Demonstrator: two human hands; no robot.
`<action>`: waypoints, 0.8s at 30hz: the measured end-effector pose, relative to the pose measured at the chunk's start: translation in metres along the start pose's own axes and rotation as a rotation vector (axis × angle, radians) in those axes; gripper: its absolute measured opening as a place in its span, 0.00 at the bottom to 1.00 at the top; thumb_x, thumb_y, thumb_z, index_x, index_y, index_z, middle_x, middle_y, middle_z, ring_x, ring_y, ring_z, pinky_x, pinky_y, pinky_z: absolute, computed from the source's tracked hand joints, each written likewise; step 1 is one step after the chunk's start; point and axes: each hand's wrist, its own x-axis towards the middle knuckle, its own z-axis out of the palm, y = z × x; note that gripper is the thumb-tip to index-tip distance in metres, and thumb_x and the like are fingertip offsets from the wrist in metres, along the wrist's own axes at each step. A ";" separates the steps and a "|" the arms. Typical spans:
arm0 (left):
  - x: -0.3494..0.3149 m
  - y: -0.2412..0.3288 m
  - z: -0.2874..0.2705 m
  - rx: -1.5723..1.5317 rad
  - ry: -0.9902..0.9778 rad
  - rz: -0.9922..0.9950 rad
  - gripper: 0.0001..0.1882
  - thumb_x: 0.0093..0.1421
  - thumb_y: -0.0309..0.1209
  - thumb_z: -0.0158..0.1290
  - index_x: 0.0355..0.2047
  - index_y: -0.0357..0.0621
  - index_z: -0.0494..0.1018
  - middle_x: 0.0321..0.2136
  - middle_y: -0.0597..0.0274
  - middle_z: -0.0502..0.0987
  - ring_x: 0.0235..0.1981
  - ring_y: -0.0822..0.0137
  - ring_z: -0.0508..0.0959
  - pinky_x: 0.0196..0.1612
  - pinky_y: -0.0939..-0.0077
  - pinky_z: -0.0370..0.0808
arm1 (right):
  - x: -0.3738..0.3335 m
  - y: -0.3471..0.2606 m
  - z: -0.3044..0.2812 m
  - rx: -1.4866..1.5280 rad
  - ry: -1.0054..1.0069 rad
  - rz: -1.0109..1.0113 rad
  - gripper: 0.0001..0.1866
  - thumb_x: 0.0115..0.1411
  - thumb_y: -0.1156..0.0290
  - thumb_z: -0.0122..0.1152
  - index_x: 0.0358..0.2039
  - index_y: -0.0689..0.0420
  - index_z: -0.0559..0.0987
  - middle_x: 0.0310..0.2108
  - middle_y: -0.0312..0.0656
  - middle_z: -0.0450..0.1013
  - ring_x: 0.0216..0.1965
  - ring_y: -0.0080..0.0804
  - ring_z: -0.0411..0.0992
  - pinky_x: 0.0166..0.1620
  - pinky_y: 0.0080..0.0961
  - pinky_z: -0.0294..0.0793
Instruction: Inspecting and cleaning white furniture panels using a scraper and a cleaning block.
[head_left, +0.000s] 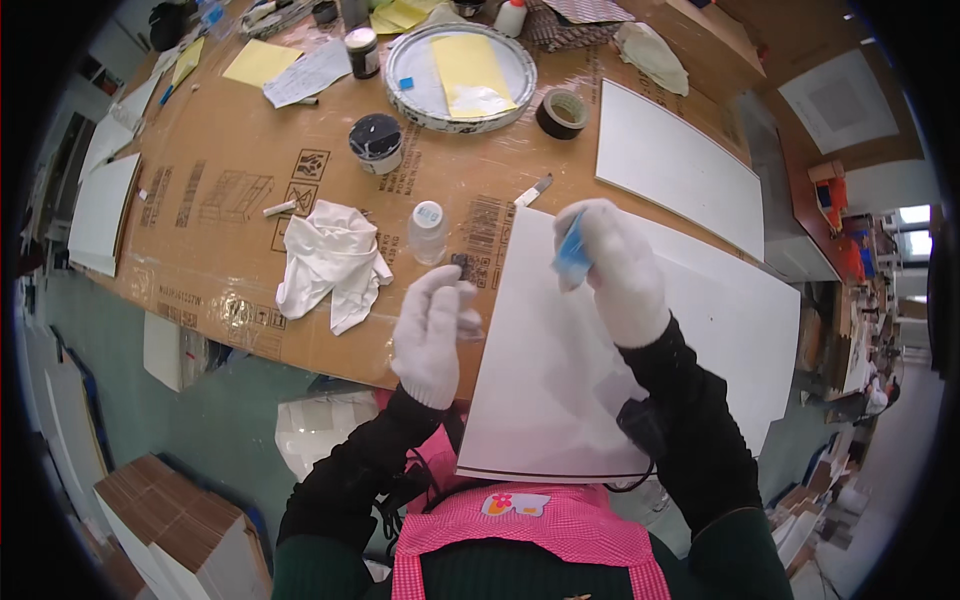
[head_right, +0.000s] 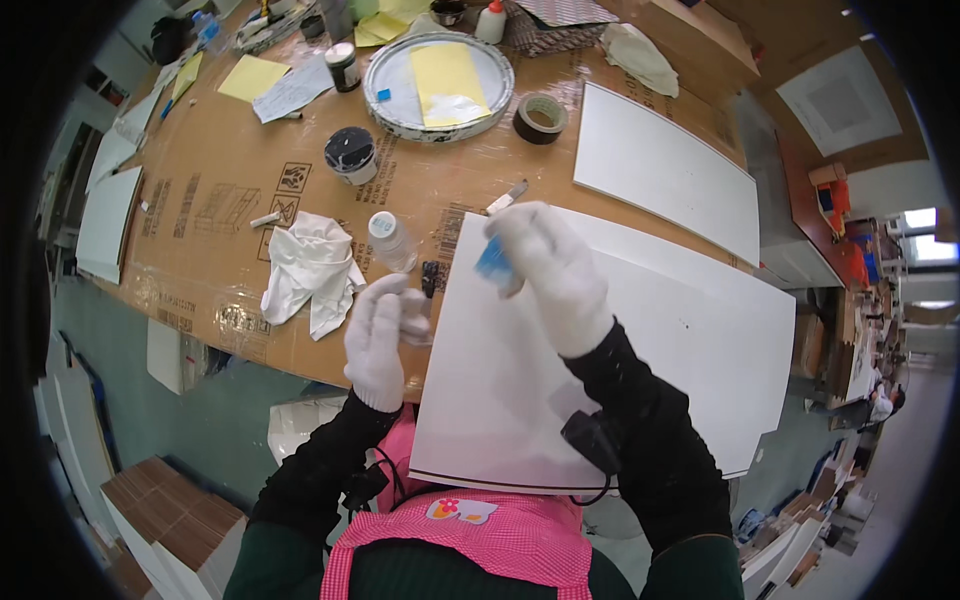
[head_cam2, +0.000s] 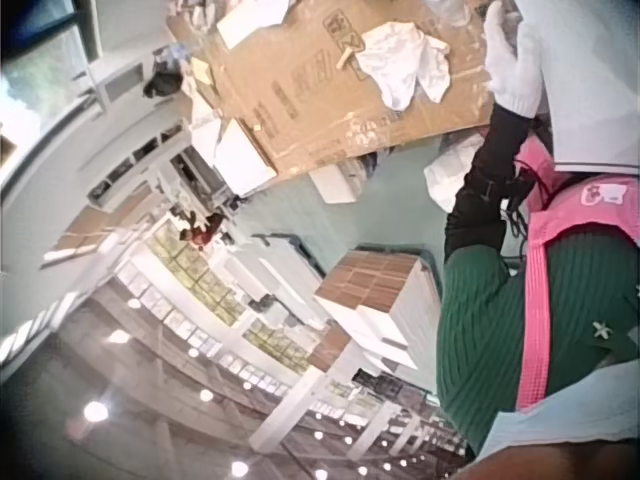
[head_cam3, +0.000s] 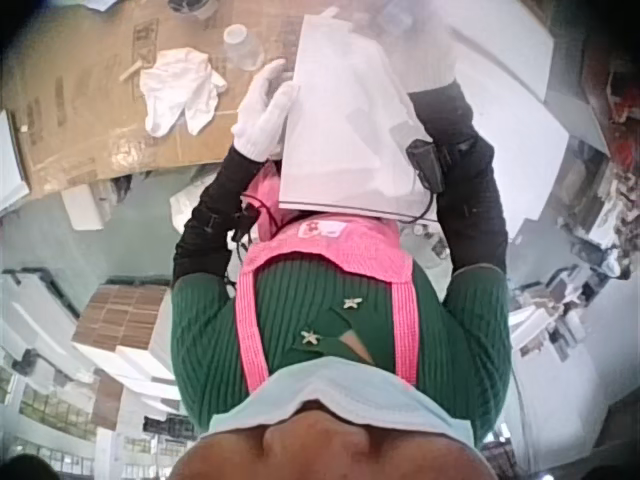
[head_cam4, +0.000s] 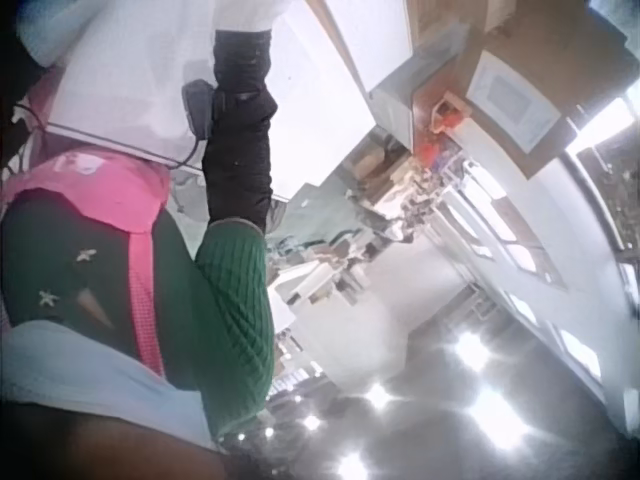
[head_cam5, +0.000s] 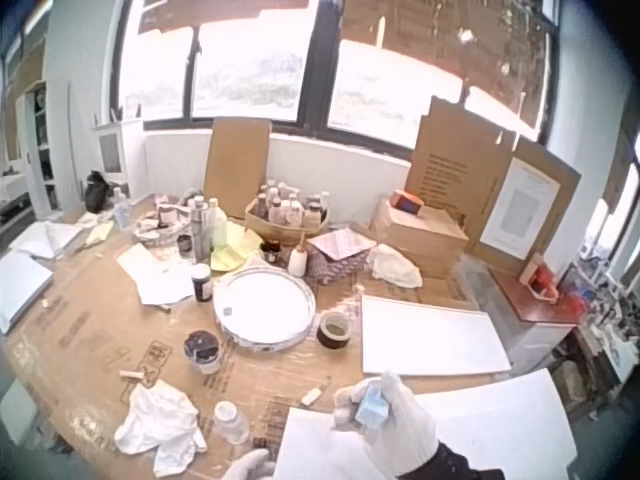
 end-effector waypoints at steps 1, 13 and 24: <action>0.001 -0.003 -0.006 -0.003 0.015 -0.006 0.19 0.74 0.36 0.46 0.58 0.37 0.68 0.41 0.59 0.79 0.30 0.74 0.78 0.34 0.77 0.79 | -0.003 -0.005 0.009 -0.002 -0.012 0.011 0.20 0.72 0.55 0.52 0.45 0.62 0.76 0.36 0.41 0.75 0.34 0.28 0.74 0.40 0.26 0.76; 0.068 -0.107 -0.033 1.398 -0.007 0.032 0.17 0.59 0.46 0.60 0.40 0.48 0.74 0.39 0.54 0.75 0.38 0.51 0.82 0.38 0.51 0.79 | 0.010 0.001 0.029 0.175 0.132 -0.028 0.16 0.71 0.64 0.56 0.50 0.64 0.75 0.39 0.39 0.76 0.33 0.22 0.73 0.37 0.21 0.74; -0.015 -0.003 -0.091 0.442 -0.170 -0.015 0.04 0.59 0.26 0.59 0.32 0.38 0.79 0.52 0.50 0.74 0.49 0.60 0.79 0.52 0.64 0.76 | -0.020 0.024 0.024 0.201 0.251 0.131 0.17 0.66 0.71 0.61 0.51 0.67 0.73 0.46 0.46 0.76 0.40 0.26 0.76 0.40 0.24 0.78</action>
